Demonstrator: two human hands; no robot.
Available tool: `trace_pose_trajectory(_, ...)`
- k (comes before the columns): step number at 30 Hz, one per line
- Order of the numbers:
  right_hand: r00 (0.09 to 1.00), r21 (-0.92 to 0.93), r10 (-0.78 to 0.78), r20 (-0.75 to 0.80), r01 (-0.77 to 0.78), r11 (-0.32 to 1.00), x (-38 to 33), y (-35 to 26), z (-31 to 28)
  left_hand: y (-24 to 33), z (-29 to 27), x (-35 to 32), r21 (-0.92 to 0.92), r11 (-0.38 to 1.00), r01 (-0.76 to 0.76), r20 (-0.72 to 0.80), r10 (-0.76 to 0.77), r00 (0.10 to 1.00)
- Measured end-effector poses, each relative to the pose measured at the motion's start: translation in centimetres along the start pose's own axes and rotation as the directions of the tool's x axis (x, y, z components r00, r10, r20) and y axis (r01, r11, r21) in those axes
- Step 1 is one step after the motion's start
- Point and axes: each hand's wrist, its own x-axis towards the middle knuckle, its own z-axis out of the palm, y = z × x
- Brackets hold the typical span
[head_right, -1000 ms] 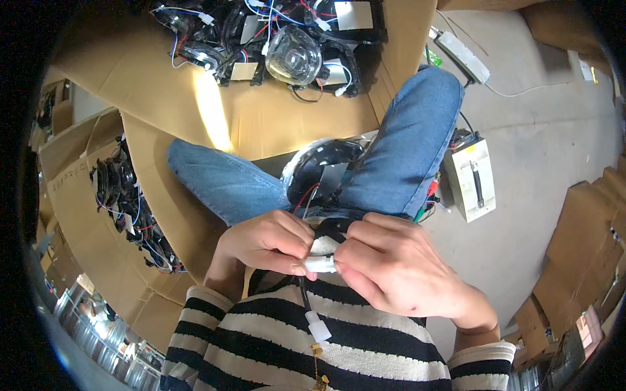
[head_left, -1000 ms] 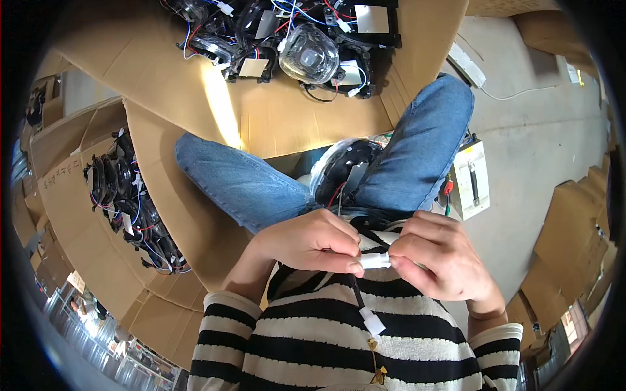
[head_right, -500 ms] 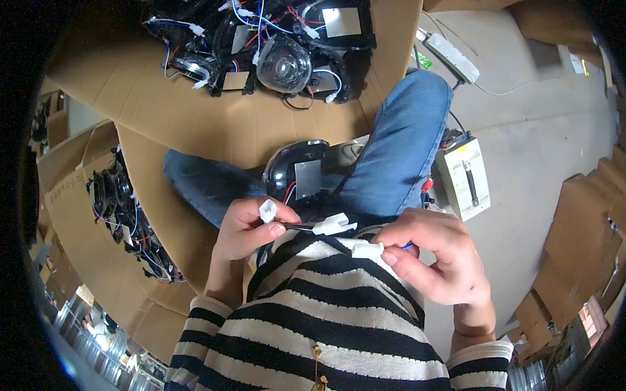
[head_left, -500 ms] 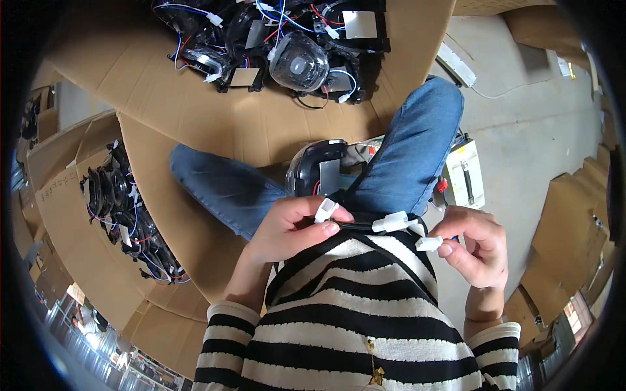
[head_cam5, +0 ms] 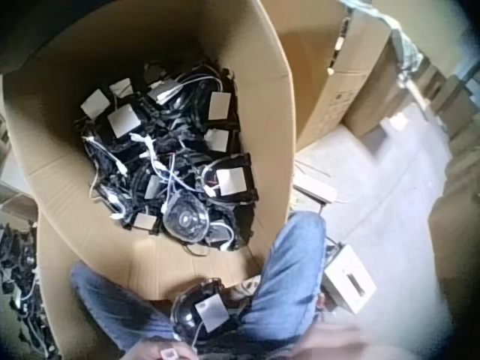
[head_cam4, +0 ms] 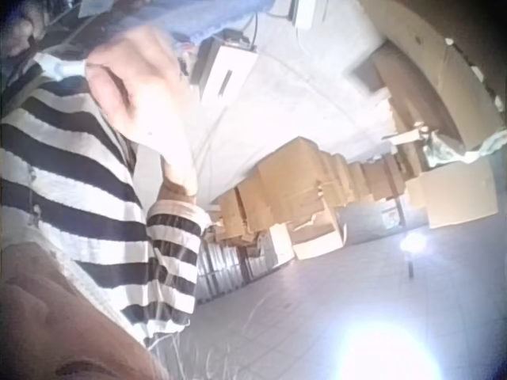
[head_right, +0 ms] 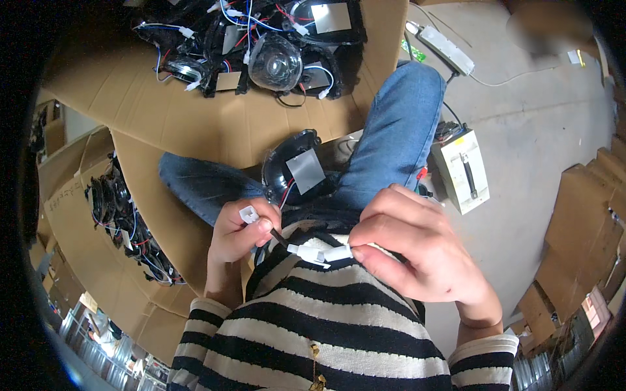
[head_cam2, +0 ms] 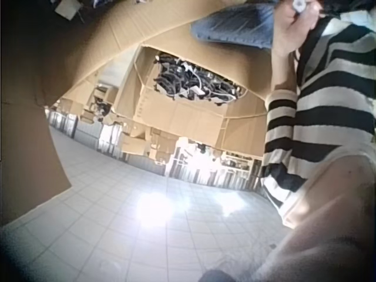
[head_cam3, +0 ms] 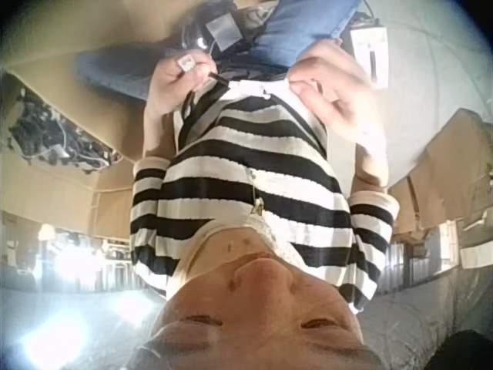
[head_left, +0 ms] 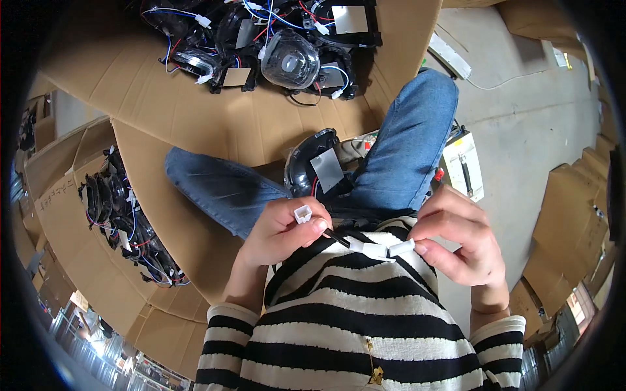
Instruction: The person sits on the floor and repeatedly picks up small white plastic connectors from a pile of black electronic components. They align the connectors and press them together to join the wire harnesses, then place the connected units back into the pile.
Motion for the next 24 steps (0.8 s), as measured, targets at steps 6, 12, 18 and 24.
trace_pose_trajectory(6,0.998,-0.103,-0.043,-0.036,0.039,0.994,-0.1,0.0,0.3,0.1,0.4,0.3,0.005,0.998,0.062,0.010,-0.062,0.998)
trace_pose_trajectory(12,0.995,-0.274,-0.079,-0.055,0.061,0.960,0.5,0.5,0.7,0.1,0.5,1.7,-0.052,0.989,0.136,0.023,-0.135,0.991)
trace_pose_trajectory(18,0.993,-0.113,-0.016,-0.114,0.003,0.994,0.9,1.4,0.3,0.6,-0.1,1.3,-0.106,0.992,0.068,-0.104,-0.079,0.991)
trace_pose_trajectory(24,0.967,-0.031,0.119,-0.227,-0.129,0.991,-0.7,1.8,-1.3,3.0,-6.6,-11.4,0.117,0.910,-0.397,-0.823,0.313,0.475)
